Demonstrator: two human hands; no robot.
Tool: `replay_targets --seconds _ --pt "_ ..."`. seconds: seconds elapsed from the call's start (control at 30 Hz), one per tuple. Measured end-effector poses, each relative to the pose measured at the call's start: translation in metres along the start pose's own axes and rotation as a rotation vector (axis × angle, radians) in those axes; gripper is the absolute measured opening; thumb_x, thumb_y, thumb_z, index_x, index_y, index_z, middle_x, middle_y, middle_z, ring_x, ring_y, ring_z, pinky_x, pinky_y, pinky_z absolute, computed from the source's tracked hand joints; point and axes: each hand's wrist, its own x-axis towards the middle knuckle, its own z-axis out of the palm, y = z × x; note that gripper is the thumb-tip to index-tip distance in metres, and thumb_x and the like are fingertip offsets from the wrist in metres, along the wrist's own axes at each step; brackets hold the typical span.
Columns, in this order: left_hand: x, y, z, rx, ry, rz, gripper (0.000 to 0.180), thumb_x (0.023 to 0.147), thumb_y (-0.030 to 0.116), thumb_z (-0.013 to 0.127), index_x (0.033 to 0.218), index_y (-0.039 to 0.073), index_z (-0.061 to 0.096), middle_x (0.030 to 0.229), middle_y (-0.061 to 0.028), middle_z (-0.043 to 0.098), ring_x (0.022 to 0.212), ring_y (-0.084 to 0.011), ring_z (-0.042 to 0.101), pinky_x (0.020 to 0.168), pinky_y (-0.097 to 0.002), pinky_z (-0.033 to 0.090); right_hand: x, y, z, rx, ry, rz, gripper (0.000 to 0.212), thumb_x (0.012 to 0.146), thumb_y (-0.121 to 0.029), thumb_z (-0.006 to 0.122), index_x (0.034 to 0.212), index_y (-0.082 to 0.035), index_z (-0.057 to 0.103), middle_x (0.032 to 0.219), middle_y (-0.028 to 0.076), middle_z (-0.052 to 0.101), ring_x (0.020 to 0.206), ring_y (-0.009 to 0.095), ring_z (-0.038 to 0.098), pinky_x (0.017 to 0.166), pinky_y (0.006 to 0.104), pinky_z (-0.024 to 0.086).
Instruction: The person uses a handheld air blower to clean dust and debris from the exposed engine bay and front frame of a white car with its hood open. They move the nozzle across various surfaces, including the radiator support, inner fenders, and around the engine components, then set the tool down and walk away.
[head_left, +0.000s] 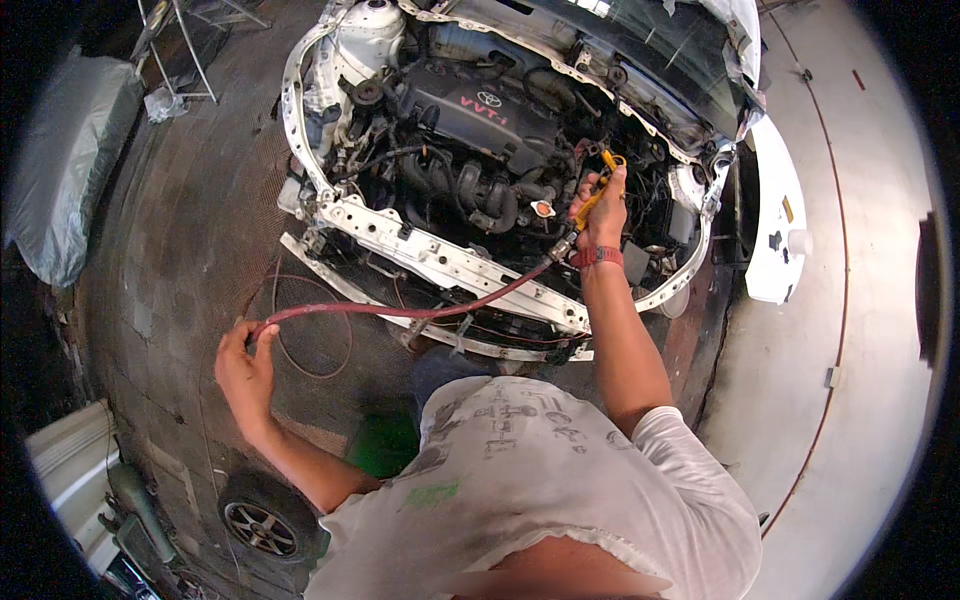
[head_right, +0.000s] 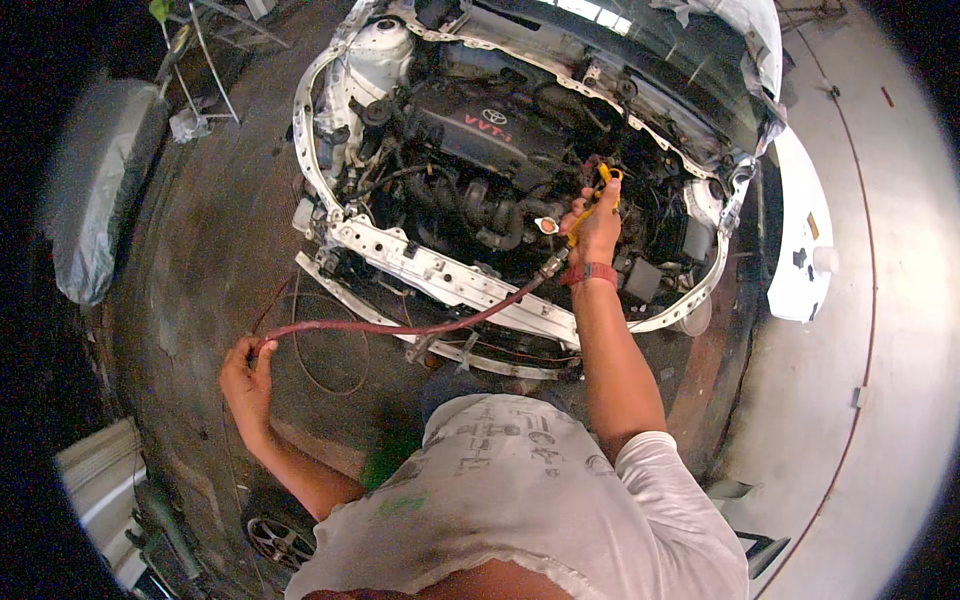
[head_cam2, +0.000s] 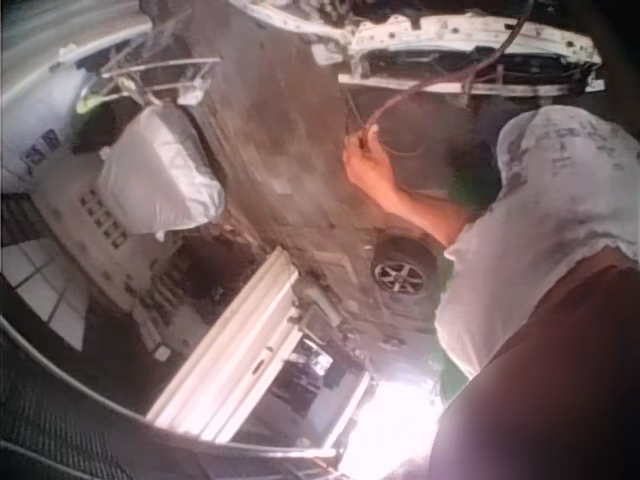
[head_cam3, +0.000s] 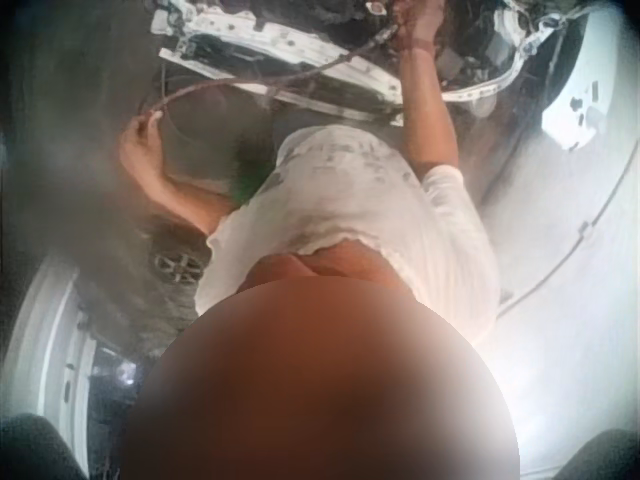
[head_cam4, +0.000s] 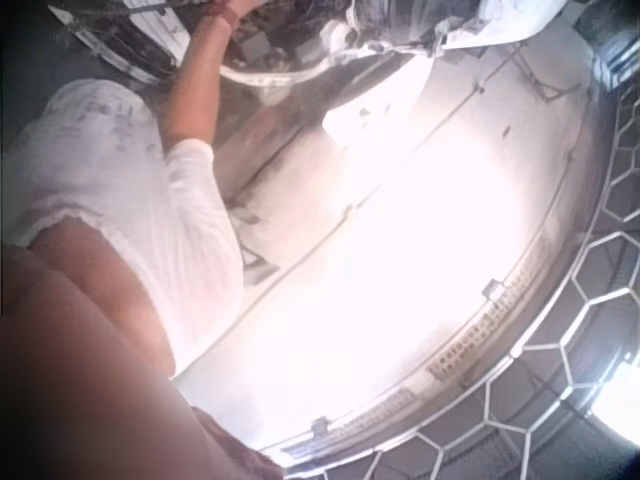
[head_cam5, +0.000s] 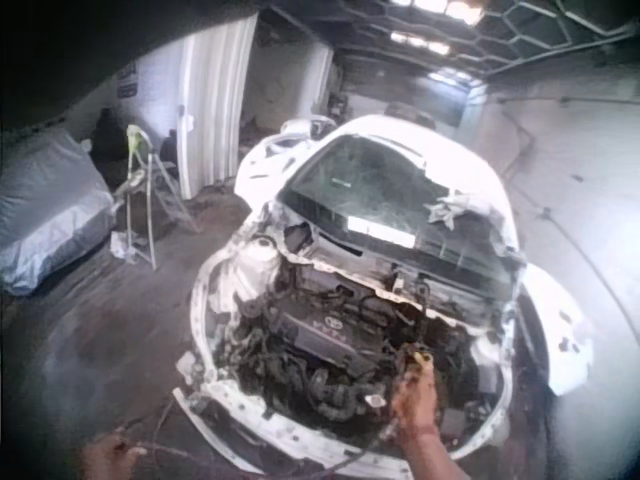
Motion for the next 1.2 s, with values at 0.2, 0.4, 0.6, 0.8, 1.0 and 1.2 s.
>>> replay_targets --seconds 0.2,0.4,0.6,0.8,1.0,1.2 --pt "0.025 0.000 -0.014 0.045 -0.150 0.065 0.031 0.095 0.029 0.082 0.102 0.001 0.073 0.093 -0.0166 0.071 0.087 -0.0345 0.067 0.079 -0.0440 0.051 -0.018 -0.015 0.012 0.012 0.050 -0.067 0.065 0.107 -0.069 0.048 0.102 -0.005 0.059 0.066 0.002 0.052 0.043 0.017 0.050 0.040 0.0313 0.043" --pt "-0.005 0.006 -0.041 0.134 -0.022 0.123 0.034 0.094 0.031 0.082 0.100 0.000 0.072 0.084 -0.0171 0.066 0.076 -0.0355 0.060 0.072 -0.0425 0.047 -0.023 0.004 -0.003 0.214 0.031 -0.020 0.064 0.106 -0.071 0.049 0.099 -0.008 0.058 0.065 0.002 0.051 0.044 0.016 0.048 0.043 0.0306 0.045" --pt "0.011 -0.039 -0.075 0.069 -0.100 0.019 0.033 0.097 0.030 0.080 0.100 -0.001 0.071 0.087 -0.0177 0.069 0.077 -0.0303 0.062 0.074 -0.0397 0.049 -0.045 0.044 0.014 0.380 0.168 0.055 0.064 0.106 -0.072 0.049 0.101 -0.008 0.059 0.066 0.003 0.052 0.046 0.019 0.051 0.045 0.0345 0.046" --pt "0.080 -0.140 -0.074 0.019 -0.193 0.049 0.034 0.097 0.032 0.080 0.100 -0.001 0.071 0.086 -0.0175 0.069 0.077 -0.0313 0.063 0.074 -0.0413 0.050 -0.076 0.056 0.096 0.244 0.039 -0.151 0.066 0.110 -0.067 0.041 0.115 -0.003 0.059 0.093 0.017 0.075 0.044 0.019 0.055 0.043 0.0318 0.048" --pt "0.148 -0.229 -0.100 0.034 -0.258 0.219 0.035 0.096 0.034 0.080 0.099 0.001 0.071 0.085 -0.0177 0.069 0.079 -0.0386 0.064 0.073 -0.0464 0.049 -0.100 0.080 0.206 0.149 0.202 -0.104 0.071 0.109 -0.067 0.043 0.121 0.001 0.057 0.108 0.023 0.077 0.045 0.019 0.058 0.042 0.0318 0.049" --pt "0.200 -0.271 -0.126 -0.008 -0.359 0.193 0.033 0.096 0.033 0.080 0.099 0.002 0.071 0.086 -0.0163 0.071 0.082 -0.0371 0.067 0.076 -0.0455 0.051 -0.104 0.081 0.247 0.159 0.234 -0.140 0.075 0.107 -0.073 0.042 0.117 -0.002 0.063 0.086 0.011 0.074 0.047 0.017 0.057 0.044 0.0314 0.048"
